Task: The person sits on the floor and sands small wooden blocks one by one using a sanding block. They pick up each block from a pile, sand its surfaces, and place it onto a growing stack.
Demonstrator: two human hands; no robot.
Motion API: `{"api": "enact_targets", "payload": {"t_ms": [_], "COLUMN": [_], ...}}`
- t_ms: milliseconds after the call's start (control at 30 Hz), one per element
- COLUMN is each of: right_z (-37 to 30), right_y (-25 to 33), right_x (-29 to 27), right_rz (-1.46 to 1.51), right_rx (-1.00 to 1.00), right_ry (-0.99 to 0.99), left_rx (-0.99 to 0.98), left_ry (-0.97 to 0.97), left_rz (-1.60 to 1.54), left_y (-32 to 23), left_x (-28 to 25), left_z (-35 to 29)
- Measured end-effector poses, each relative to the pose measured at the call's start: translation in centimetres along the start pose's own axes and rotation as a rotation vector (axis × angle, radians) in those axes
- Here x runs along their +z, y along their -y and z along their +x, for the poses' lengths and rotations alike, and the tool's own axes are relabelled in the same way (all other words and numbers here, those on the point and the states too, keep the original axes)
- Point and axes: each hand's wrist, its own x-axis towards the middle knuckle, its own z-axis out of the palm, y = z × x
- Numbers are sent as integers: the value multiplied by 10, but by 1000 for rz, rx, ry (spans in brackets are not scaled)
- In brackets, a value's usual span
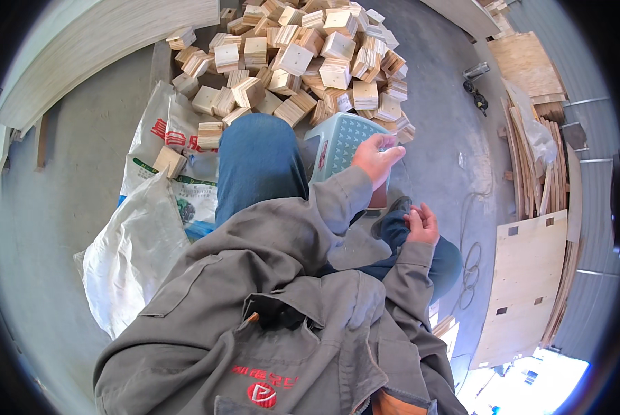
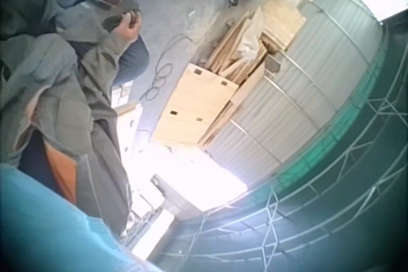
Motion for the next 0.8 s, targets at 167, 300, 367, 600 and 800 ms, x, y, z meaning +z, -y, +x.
{"api": "enact_targets", "payload": {"t_ms": [167, 300, 367, 600, 800], "right_z": [-6, 6, 4, -7, 7], "right_y": [37, 47, 51, -10, -25], "right_x": [-18, -25, -13, 26, 43], "right_rz": [1, 10, -4, -111, -316], "right_rx": [-80, -157, -176, -72, -72], "right_ry": [-29, 26, 49, 250, 358], "left_rx": [47, 105, 70, -21, -14], "left_ry": [-25, -72, -67, 10, -70], "left_rz": [-42, -29, 11, -115, -182], "left_y": [3, -5, -10, -12, -41], "left_x": [-1, -5, -7, -24, -22], "left_z": [9, 11, 2, -3, 1]}}
